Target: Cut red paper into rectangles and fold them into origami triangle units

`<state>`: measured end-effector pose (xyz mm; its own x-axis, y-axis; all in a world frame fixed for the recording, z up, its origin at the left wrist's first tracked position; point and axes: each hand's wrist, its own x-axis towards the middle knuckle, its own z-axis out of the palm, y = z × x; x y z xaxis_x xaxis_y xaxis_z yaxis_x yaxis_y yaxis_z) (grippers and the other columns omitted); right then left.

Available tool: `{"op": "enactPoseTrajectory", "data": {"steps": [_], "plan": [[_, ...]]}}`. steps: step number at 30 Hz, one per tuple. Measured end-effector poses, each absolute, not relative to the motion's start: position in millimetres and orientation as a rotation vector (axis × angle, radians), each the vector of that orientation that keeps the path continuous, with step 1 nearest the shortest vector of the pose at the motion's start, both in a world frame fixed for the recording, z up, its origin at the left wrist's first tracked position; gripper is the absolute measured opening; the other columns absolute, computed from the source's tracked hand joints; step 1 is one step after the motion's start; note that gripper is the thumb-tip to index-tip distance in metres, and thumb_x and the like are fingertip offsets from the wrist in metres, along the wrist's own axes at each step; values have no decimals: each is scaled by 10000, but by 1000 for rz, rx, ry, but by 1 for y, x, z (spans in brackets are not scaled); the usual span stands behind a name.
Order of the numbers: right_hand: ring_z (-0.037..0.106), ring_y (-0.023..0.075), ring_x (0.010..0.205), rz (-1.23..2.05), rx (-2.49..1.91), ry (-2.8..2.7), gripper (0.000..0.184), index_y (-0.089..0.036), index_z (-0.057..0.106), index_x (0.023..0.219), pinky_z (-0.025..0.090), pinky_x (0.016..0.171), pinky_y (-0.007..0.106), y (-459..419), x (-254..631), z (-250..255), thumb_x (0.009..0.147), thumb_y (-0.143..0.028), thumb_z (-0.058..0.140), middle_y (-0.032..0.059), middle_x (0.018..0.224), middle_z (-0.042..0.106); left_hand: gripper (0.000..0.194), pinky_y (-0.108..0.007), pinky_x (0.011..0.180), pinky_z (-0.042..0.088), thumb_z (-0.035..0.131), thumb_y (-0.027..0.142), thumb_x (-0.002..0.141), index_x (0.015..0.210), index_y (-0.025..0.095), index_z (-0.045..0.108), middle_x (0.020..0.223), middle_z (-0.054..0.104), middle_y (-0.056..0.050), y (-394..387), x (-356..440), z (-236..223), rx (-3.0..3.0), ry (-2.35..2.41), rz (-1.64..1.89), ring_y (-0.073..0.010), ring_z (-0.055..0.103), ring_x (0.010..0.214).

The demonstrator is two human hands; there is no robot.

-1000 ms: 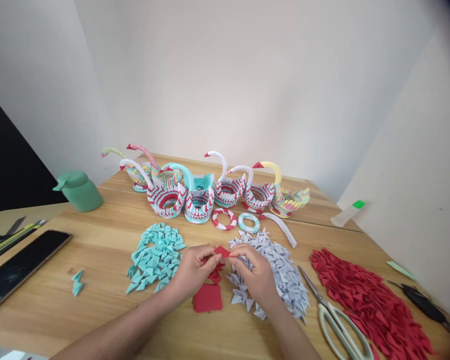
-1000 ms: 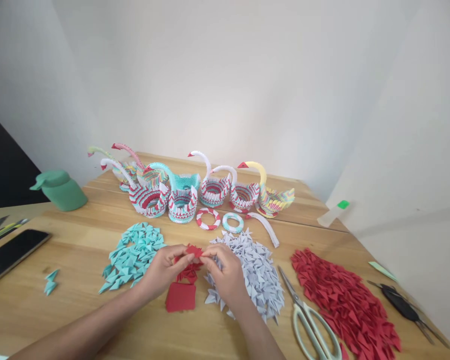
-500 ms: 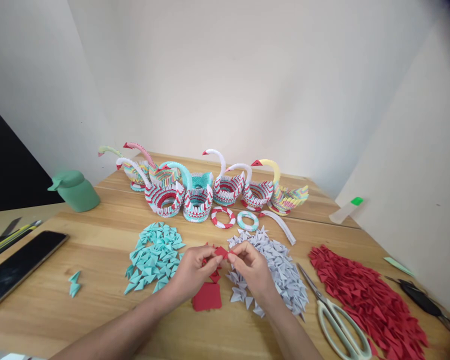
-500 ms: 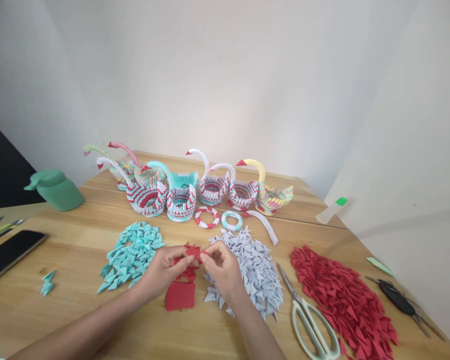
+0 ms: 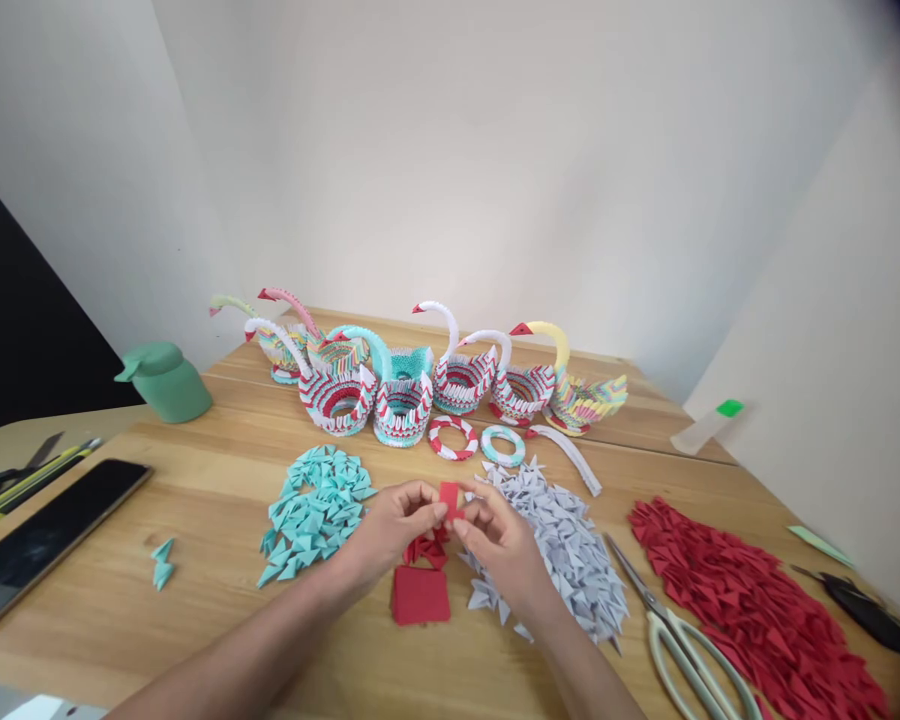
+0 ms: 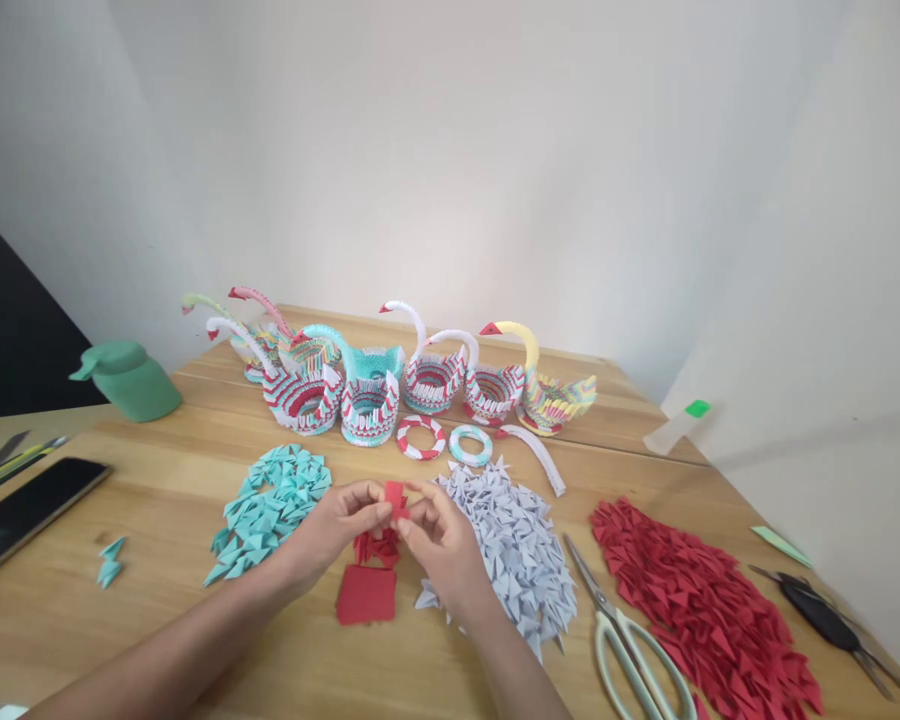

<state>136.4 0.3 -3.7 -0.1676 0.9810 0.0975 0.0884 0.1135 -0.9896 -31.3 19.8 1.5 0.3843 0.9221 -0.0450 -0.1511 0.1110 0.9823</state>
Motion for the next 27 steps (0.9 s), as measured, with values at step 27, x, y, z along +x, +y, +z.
{"op": "enactPoseTrajectory", "data": {"steps": [27], "plan": [[596,156,737,461,-1027,-1816,117,-214,674,850,475,679,277,1,144,6,850,-164,569,26,784,636,368,-208,511,403,656,465,702,695,97,645,538,613,-29,19,-35,4,1211,943,838,-104,541,490]]}}
